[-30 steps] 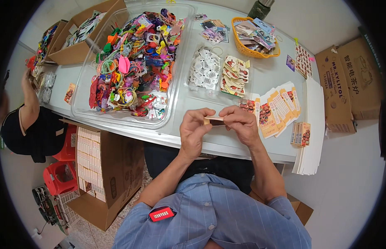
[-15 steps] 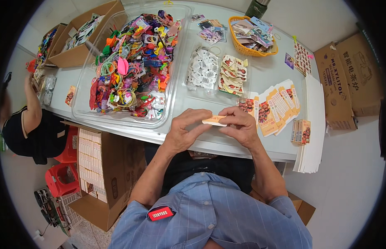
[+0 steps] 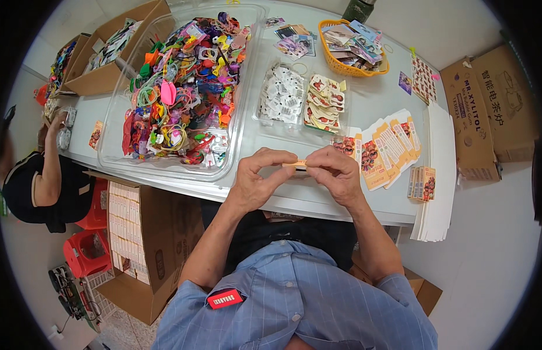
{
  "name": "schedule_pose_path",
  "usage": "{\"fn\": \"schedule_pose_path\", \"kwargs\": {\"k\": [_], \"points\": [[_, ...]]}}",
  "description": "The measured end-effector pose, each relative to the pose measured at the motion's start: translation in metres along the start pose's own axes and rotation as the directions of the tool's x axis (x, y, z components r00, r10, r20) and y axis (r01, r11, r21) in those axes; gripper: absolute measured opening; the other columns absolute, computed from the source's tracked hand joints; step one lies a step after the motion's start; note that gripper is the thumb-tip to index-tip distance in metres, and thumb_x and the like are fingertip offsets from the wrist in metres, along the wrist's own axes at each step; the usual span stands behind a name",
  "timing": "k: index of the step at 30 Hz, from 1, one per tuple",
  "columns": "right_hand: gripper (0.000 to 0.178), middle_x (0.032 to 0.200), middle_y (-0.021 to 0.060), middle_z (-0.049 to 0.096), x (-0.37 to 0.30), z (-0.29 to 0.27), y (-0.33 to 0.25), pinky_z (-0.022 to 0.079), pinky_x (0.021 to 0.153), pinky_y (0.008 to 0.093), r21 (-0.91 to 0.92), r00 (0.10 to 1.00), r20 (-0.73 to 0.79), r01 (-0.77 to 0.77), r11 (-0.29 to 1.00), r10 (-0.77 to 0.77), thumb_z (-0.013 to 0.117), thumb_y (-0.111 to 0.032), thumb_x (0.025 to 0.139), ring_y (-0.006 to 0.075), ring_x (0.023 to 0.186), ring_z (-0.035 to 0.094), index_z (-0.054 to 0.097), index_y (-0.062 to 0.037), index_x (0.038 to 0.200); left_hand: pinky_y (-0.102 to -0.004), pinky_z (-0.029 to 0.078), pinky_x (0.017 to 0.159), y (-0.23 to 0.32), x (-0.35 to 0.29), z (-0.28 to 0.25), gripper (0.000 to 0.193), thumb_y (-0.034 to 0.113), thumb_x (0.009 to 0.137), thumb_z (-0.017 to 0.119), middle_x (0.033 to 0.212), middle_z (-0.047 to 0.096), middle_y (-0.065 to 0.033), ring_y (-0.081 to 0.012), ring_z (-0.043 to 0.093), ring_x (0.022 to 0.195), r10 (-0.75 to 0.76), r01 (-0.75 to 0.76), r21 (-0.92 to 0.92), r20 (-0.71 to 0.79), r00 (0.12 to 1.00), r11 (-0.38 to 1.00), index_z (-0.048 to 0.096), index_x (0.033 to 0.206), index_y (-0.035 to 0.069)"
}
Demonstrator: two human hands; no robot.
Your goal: Packaging colorful toy candies into small rectangular boxes.
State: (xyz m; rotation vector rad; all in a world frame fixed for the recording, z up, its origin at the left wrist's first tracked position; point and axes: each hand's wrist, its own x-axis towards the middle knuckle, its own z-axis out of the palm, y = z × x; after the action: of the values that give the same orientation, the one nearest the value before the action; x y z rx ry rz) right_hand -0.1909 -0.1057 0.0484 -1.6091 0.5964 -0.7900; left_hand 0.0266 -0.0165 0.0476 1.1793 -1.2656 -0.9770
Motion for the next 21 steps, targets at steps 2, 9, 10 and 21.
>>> {"fn": "schedule_pose_path", "kwargs": {"k": [2, 9, 10, 21], "points": [[0.019, 0.106, 0.0085, 0.068, 0.000, 0.001, 0.002, 0.048, 0.064, 0.0209, 0.004, 1.000, -0.002, 0.017, 1.000, -0.017, 0.071, 0.005, 0.089, 0.0081, 0.077, 0.061, 0.076, -0.0018, 0.106, -0.0345, 0.051, 0.094, 0.002, 0.000, 0.000, 0.023, 0.005, 0.088, 0.076, 0.111, 0.075, -0.0122, -0.0218, 0.068, 0.103, -0.016, 0.016, 0.000, -0.002, 1.000, 1.000, 0.076, 0.112, 0.003], [0.019, 0.107, 0.0100, 0.069, 0.002, -0.002, 0.001, 0.050, 0.067, 0.0225, -0.083, 0.997, 0.026, 0.071, 0.994, -0.069, 0.072, 0.006, 0.088, 0.0101, 0.079, 0.062, 0.077, -0.0023, 0.104, -0.0337, 0.052, 0.093, 0.000, 0.004, -0.006, 0.022, 0.000, 0.088, 0.074, 0.110, 0.075, -0.0121, -0.0217, 0.068, 0.101, 0.123, -0.128, 0.089, 0.053, 0.991, 0.988, 0.076, 0.110, 0.002], [0.019, 0.107, 0.0100, 0.069, 0.003, -0.002, 0.003, 0.050, 0.067, 0.0225, -0.081, 0.997, 0.027, 0.071, 0.994, -0.069, 0.072, 0.006, 0.088, 0.0101, 0.079, 0.062, 0.077, -0.0023, 0.104, -0.0336, 0.053, 0.090, -0.003, 0.004, -0.007, 0.023, 0.000, 0.088, 0.075, 0.110, 0.075, -0.0127, -0.0225, 0.068, 0.100, 0.168, -0.174, 0.128, 0.062, 0.984, 0.976, 0.076, 0.110, 0.002], [0.042, 0.123, 0.0108, 0.066, -0.010, 0.000, 0.018, 0.052, 0.079, 0.0284, -0.323, 0.987, -0.038, 0.137, 0.936, -0.158, 0.086, 0.000, 0.075, 0.0154, 0.087, 0.060, 0.075, -0.0060, 0.115, -0.0347, 0.058, 0.070, -0.020, 0.001, 0.006, 0.026, 0.000, 0.080, 0.080, 0.112, 0.074, -0.0132, -0.0268, 0.072, 0.085, 0.467, -0.471, 0.371, 0.107, 0.878, 0.800, 0.077, 0.105, 0.006]]}}
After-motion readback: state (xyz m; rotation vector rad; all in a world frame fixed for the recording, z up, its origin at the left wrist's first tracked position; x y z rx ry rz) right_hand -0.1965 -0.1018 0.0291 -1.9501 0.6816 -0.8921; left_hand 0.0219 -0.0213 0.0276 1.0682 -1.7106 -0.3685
